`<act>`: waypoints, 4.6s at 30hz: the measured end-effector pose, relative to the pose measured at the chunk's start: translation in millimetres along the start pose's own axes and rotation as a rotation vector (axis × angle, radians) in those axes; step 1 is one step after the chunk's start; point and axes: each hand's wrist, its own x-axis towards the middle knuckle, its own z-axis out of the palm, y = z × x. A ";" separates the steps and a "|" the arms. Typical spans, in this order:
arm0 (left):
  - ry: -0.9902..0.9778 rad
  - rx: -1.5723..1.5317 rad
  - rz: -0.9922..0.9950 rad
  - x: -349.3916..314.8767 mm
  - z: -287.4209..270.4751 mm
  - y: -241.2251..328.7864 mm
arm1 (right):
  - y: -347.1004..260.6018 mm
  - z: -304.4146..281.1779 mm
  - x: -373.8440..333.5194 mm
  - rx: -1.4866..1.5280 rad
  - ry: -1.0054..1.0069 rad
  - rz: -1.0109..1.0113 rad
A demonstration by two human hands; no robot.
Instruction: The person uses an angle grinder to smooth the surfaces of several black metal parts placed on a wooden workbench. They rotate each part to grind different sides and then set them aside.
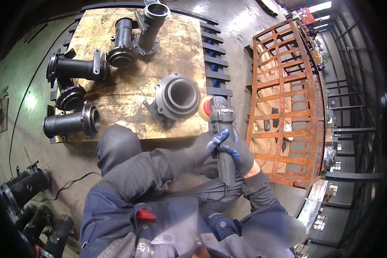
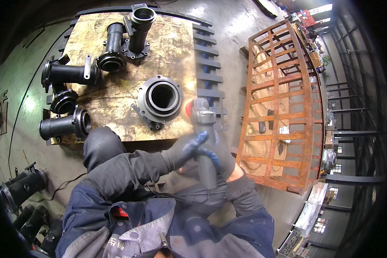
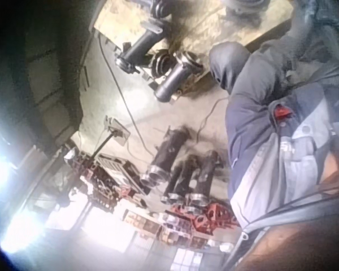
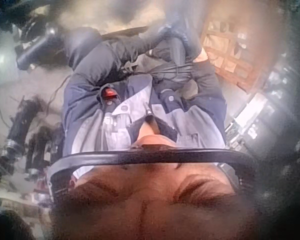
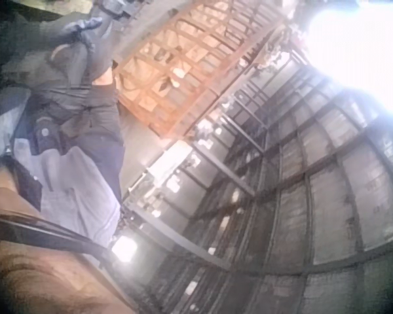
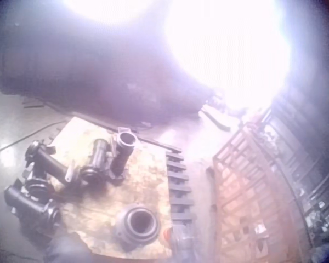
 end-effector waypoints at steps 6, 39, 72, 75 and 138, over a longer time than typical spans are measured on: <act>0.008 0.315 0.106 -41.6 5.9 -3.5 | -2.6 22.8 -28.6 -0.028 -0.010 0.045; 0.434 -0.036 0.355 -106.0 -39.7 -4.5 | -32.0 113.9 43.7 -0.199 -0.314 -0.022; 1.140 0.331 0.666 -50.6 -51.9 43.1 | -90.3 48.4 100.1 -0.057 0.014 -0.313; 1.122 0.342 0.380 -45.1 -47.6 65.8 | -86.0 29.7 88.1 -0.001 0.038 -0.250; 0.074 0.324 0.304 9.1 -26.8 -4.9 | -30.3 -43.9 56.2 -0.209 -0.033 -0.032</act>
